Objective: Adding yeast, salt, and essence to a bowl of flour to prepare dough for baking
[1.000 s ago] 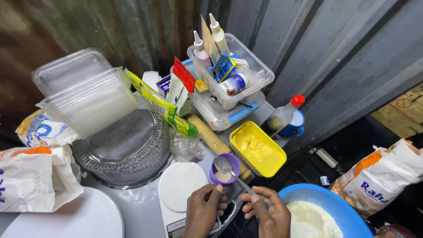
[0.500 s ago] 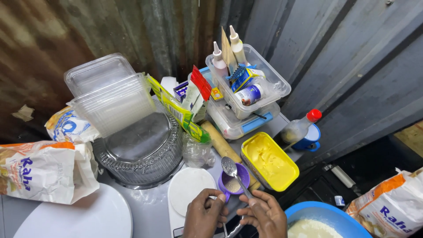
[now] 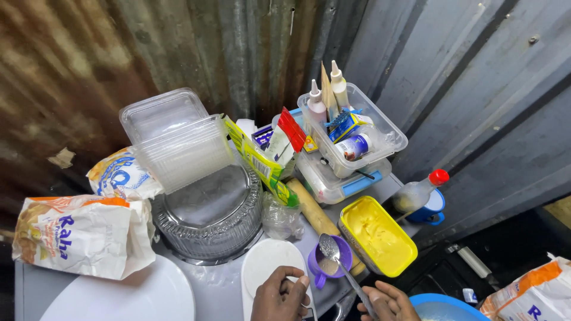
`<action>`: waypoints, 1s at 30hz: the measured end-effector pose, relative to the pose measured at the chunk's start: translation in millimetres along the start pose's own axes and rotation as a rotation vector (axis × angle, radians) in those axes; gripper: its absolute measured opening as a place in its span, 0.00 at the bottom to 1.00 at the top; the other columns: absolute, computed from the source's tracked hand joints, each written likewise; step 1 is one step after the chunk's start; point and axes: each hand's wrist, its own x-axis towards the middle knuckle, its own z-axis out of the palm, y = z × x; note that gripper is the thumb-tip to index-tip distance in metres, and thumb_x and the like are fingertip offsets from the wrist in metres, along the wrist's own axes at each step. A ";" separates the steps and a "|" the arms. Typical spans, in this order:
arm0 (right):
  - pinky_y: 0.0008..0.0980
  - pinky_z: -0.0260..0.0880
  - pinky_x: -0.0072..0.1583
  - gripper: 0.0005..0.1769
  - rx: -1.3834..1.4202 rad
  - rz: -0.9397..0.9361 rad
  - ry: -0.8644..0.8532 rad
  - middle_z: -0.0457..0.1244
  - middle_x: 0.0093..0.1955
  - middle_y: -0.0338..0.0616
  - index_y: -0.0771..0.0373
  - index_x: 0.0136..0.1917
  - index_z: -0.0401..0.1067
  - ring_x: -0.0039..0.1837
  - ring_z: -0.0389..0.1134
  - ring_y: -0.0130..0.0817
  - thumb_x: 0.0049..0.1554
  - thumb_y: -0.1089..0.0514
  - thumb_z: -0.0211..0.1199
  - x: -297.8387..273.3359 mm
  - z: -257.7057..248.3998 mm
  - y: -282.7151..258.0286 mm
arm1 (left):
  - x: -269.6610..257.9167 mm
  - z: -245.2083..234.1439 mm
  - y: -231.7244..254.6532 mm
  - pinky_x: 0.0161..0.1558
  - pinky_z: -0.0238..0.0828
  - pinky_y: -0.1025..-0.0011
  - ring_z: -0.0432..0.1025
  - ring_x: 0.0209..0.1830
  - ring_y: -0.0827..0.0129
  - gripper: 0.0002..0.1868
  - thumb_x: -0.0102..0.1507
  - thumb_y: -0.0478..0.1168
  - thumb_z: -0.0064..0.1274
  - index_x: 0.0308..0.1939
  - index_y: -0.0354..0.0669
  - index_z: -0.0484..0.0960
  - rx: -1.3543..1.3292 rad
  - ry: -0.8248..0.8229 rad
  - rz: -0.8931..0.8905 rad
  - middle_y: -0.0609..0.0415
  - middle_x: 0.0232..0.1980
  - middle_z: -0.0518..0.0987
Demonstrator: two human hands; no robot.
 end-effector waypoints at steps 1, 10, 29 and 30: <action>0.56 0.79 0.65 0.24 -0.005 0.001 0.002 0.74 0.74 0.63 0.67 0.82 0.69 0.67 0.76 0.63 0.75 0.62 0.61 -7.5 -0.5 -3.0 | -2.1 -2.5 2.2 0.29 0.79 0.73 0.80 0.18 0.69 0.10 0.68 0.46 0.65 0.48 0.46 0.92 -0.003 -0.001 -0.004 0.52 0.25 0.90; 0.68 0.73 0.70 0.29 0.063 -0.053 0.105 0.64 0.79 0.67 0.65 0.87 0.62 0.70 0.69 0.72 0.76 0.58 0.58 0.2 -14.7 17.9 | -16.0 -35.2 6.3 0.32 0.78 0.73 0.81 0.22 0.70 0.08 0.69 0.44 0.63 0.47 0.47 0.92 -0.030 -0.057 -0.002 0.54 0.27 0.89; 0.33 0.81 0.67 0.12 -0.053 -0.316 0.445 0.85 0.60 0.44 0.66 0.50 0.91 0.63 0.84 0.32 0.60 0.57 0.72 -79.0 -87.4 211.4 | -38.1 -11.5 -68.7 0.29 0.77 0.65 0.81 0.15 0.56 0.31 0.69 0.44 0.64 0.13 0.32 0.78 0.114 -0.502 0.139 0.36 0.13 0.84; 0.28 0.81 0.65 0.22 -0.025 -0.350 0.455 0.86 0.58 0.39 0.60 0.63 0.91 0.56 0.85 0.26 0.56 0.58 0.73 -74.8 -91.3 229.2 | -31.5 -2.8 -83.9 0.27 0.79 0.65 0.85 0.15 0.52 0.30 0.67 0.43 0.66 0.13 0.29 0.81 0.095 -0.527 0.175 0.35 0.12 0.83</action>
